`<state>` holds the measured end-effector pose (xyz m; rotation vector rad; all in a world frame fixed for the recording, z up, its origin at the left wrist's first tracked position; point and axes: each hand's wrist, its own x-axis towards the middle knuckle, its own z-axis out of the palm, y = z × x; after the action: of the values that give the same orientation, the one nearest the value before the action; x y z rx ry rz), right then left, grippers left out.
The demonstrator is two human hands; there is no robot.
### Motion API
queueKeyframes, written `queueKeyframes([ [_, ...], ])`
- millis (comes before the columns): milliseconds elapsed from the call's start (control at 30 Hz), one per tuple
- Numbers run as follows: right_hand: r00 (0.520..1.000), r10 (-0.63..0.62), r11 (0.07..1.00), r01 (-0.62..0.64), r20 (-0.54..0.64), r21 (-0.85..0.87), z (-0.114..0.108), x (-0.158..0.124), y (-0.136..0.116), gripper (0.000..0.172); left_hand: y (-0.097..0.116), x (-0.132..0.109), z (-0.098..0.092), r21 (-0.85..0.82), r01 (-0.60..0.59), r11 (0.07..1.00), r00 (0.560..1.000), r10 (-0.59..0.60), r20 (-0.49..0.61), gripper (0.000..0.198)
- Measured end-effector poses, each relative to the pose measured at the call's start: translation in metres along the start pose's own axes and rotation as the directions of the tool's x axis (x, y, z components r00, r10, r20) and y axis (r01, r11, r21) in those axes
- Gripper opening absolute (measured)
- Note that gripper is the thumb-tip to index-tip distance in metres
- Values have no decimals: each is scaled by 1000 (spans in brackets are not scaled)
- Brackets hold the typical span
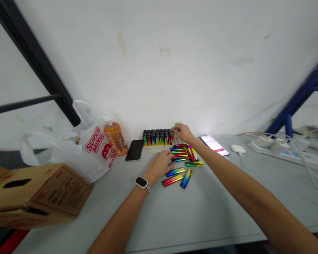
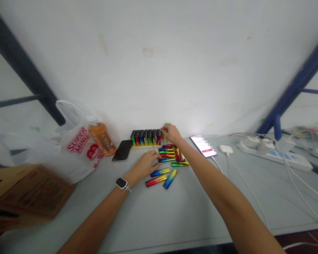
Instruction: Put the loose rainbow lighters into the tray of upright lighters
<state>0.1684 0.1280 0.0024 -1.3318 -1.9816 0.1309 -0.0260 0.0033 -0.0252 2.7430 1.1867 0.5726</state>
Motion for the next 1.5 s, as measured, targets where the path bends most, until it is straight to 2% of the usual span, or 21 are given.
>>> queueKeyframes([
  [133,1000,11,980,-10,0,-199,-2,-12,-10,33,-1,0,1,-6,8,1000,1000,-8,2,21],
  [300,996,-7,957,32,87,-288,-5,-25,-13,43,-2,3,4,-85,8,996,1000,-10,-27,18],
  [367,996,-6,967,28,87,-252,-5,-30,-11,50,-3,3,6,-130,33,991,999,-37,-29,17],
  [433,999,2,987,3,36,-161,-5,-37,-9,55,-5,2,7,-155,78,985,996,-82,-19,16],
  [567,992,10,998,-3,-126,61,-11,-53,-13,45,-11,0,7,-283,122,951,988,-143,-53,14],
  [700,978,63,976,-18,-199,218,-21,-73,-28,37,-16,-2,4,-566,124,815,974,-210,-89,14],
  [833,974,108,953,-44,-201,301,-21,-94,-43,33,-21,-1,8,-723,110,682,952,-282,-120,22],
  [1000,989,68,932,-15,-134,361,-15,-110,-51,30,-23,3,13,-838,49,544,927,-338,-165,32],
  [1167,989,90,917,-37,-117,397,-12,-116,-56,25,-12,8,10,-925,-33,378,886,-418,-202,40],
  [1367,994,66,919,-26,-89,394,-6,-120,-63,22,-4,14,17,-955,-62,291,819,-532,-215,49],
  [1433,996,56,920,-25,-68,391,-4,-121,-65,21,-1,15,18,-970,-59,236,819,-544,-182,52],
  [1500,997,54,917,-25,-61,399,-4,-121,-66,21,3,15,17,-983,-47,179,840,-526,-136,52],
])
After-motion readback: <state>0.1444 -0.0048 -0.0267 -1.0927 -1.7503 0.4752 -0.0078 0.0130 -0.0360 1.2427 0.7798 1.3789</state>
